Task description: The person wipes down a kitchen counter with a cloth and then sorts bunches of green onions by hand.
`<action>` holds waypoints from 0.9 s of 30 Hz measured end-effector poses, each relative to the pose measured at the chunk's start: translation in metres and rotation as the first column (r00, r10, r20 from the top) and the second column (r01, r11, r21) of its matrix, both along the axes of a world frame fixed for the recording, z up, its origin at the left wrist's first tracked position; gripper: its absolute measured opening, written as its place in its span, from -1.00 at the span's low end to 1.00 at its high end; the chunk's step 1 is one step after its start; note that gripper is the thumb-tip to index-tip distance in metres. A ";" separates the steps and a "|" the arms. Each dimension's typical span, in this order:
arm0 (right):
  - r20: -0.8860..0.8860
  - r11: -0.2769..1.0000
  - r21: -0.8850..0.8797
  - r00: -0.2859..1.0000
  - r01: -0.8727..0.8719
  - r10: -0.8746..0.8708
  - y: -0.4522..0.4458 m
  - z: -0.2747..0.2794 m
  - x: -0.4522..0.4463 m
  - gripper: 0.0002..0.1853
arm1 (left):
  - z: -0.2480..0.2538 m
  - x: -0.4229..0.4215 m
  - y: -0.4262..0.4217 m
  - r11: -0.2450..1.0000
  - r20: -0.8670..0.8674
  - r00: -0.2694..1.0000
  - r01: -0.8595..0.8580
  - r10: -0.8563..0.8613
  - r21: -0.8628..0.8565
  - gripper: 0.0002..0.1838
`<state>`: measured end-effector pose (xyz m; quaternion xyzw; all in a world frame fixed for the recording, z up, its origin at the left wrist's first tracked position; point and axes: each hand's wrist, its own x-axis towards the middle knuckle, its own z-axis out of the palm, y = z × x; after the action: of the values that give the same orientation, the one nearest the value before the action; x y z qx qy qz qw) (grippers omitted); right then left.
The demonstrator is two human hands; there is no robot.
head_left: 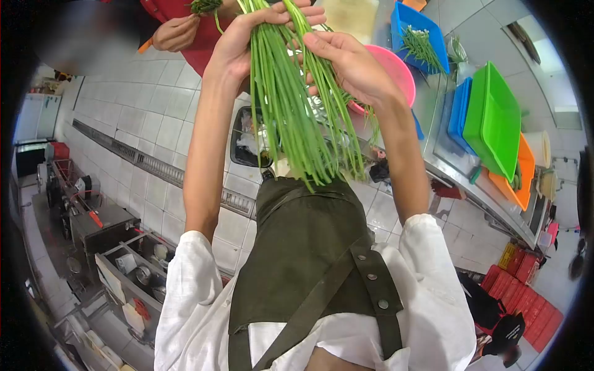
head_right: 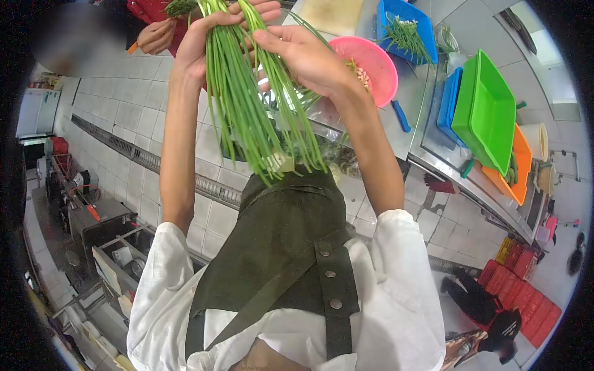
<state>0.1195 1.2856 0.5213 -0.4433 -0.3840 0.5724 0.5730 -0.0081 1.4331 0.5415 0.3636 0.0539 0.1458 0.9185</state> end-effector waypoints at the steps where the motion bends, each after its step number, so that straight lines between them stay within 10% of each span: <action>1: 0.011 1.000 -0.008 1.000 -0.006 0.006 0.001 -0.002 0.001 -0.60 | -0.003 -0.001 0.001 0.999 -0.028 0.999 0.025 -0.027 -0.039 -0.33; 13: -0.050 0.992 -0.114 0.996 0.062 -0.068 -0.030 -0.013 0.035 -0.59 | -0.033 0.047 -0.016 0.895 -0.210 0.977 0.061 0.038 0.442 -0.62; 19: 0.211 0.973 -0.028 0.953 0.230 -0.219 -0.046 -0.021 0.045 -0.56 | -0.022 0.066 -0.039 0.846 -0.154 0.986 0.024 0.069 0.533 -0.66; 27: -0.021 0.993 -0.035 0.993 0.112 -0.113 -0.069 -0.016 0.064 -0.53 | -0.024 0.082 -0.035 0.879 -0.228 0.974 0.107 0.002 0.465 -0.65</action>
<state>0.1837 1.2164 0.5057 -0.4674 -0.3421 0.5506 0.6011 0.0736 1.3983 0.5177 0.5926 0.1087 0.0878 0.7932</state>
